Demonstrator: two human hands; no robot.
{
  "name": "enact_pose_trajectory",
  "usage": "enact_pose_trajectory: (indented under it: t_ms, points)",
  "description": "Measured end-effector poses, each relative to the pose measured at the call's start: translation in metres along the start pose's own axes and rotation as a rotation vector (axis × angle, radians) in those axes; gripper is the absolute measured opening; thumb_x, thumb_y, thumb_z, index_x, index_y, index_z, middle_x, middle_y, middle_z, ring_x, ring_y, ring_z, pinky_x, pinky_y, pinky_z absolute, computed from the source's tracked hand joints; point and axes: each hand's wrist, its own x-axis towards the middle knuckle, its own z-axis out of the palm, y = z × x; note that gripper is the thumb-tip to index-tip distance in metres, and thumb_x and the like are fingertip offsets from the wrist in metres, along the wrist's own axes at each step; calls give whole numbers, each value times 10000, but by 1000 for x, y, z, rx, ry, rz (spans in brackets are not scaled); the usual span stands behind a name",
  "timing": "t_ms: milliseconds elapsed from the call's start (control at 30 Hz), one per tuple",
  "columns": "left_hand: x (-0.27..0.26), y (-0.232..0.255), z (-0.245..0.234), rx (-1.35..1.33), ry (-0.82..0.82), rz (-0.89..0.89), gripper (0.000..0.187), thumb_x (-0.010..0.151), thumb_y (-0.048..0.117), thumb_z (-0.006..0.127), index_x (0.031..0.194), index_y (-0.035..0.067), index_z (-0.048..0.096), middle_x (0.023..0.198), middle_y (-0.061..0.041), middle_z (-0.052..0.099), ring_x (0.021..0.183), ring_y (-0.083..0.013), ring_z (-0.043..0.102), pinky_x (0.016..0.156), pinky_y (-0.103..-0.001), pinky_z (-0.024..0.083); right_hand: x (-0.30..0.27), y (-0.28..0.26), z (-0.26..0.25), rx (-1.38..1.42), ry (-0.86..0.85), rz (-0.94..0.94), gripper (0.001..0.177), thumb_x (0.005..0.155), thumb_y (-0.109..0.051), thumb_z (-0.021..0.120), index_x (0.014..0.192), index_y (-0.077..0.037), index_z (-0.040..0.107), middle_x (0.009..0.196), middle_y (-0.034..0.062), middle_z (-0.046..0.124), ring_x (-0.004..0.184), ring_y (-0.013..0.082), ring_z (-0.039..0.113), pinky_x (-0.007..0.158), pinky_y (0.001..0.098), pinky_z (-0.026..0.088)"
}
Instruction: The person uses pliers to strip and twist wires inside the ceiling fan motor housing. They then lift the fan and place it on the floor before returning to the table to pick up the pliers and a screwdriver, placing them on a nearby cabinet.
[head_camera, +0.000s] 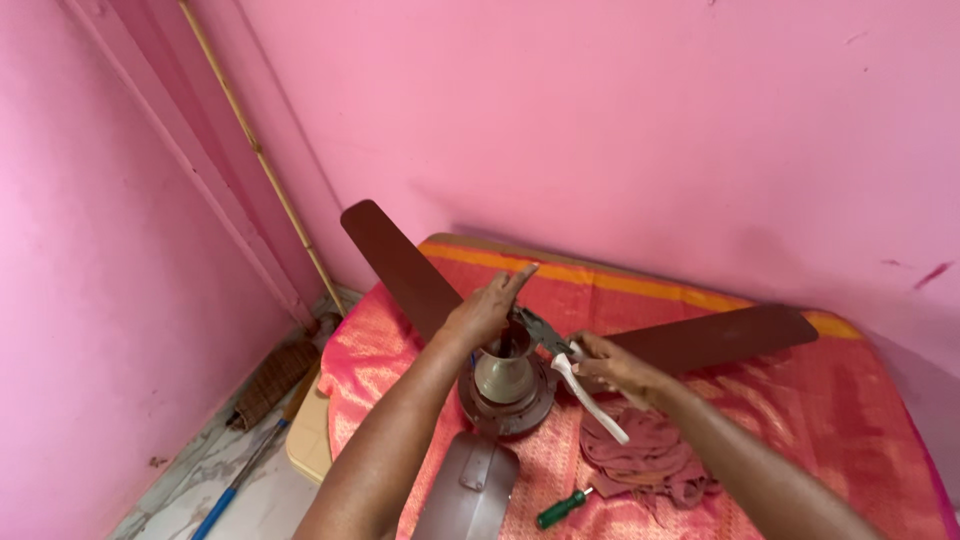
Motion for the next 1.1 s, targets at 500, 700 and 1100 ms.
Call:
enact_pose_trajectory:
  t_ms: [500, 700, 1100]
  points:
    - [-8, 23, -17, 59, -63, -105, 1057, 742, -161, 654, 1593, 315, 245, 1229, -158, 560, 1083, -373, 664, 903, -504, 565, -57, -120, 20, -966, 249, 204, 694, 682, -488, 905, 1199, -108, 639, 1108, 110, 751, 1074, 284, 711, 907, 470, 533]
    - [-5, 22, -14, 24, -41, -92, 1016, 756, -142, 654, 1583, 304, 269, 1250, -201, 543, 1119, -405, 650, 921, -515, 551, -45, -114, 18, -972, 258, 150, 718, 615, -512, 949, 1142, -93, 698, 1023, 112, 755, 997, 280, 722, 858, 453, 548]
    - [-5, 22, -13, -31, -39, -80, 786, 771, -89, 684, 1419, 335, 546, 1239, -133, 565, 1133, -331, 662, 952, -468, 554, -21, -119, 7, -975, 201, 185, 694, 623, -502, 934, 1121, -85, 691, 937, 105, 766, 895, 257, 750, 790, 433, 549]
